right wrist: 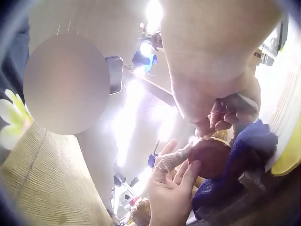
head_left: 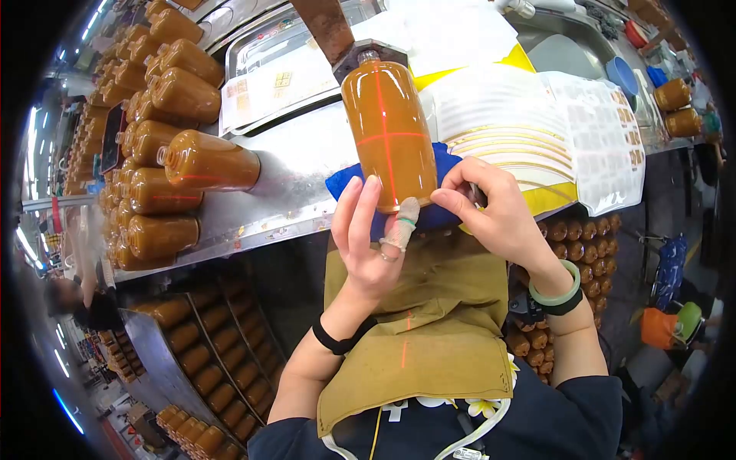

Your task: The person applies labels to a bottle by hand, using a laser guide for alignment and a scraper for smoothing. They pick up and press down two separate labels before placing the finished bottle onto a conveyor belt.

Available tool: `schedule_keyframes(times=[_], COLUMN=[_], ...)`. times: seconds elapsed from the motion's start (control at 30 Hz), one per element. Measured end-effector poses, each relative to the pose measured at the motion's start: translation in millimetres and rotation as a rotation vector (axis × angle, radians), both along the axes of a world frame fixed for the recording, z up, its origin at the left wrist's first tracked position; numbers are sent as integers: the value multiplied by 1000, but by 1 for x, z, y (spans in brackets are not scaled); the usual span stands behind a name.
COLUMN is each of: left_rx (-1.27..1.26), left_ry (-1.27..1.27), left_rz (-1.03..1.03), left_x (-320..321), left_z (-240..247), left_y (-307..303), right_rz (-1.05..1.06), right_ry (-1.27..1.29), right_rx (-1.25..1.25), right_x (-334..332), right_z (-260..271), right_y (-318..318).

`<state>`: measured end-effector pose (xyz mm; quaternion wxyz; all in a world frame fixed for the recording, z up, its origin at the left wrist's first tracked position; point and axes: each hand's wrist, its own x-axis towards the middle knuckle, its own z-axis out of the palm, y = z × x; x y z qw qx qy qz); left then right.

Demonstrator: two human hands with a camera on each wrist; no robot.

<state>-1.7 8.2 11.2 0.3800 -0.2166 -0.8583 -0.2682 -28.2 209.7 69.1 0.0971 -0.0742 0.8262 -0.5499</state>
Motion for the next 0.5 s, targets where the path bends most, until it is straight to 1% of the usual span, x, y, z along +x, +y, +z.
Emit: schedule_keyframes(times=[0.03, 0.07, 0.13, 0.17, 0.2, 0.27, 0.33, 0.43, 0.5], left_rx=[0, 0, 148, 187, 185, 197, 217, 99, 106], left_ry=[-18, -18, 67, 16, 14, -52, -10, 30, 47], left_rz=[-41, -39, -166, -84, -88, -32, -45, -20, -48], left_x=[-1, -5, -16, -13, -11, -7, -7, -5, -7], left_z=[6, 2, -6, -7, -9, -14, -13, -3, -3], left_y=[-1, -2, -4, 0, -1, -4, -2, 0, 3], right_rz=[-8, -16, -17, -22, -27, -14, -19, -22, -25], right_ry=[16, 33, 68, 102, 100, 153, 184, 222, 224], right_rx=[5, 10, 17, 25, 24, 17, 8, 0, 0], right_x=[0, 0, 0, 0, 0, 0, 1, 1, 2], right_z=[-1, -2, -4, -5, -5, -5, -7, -9, -9], right_y=[-1, -1, -4, -5, -7, -12, -13, -11, -10])
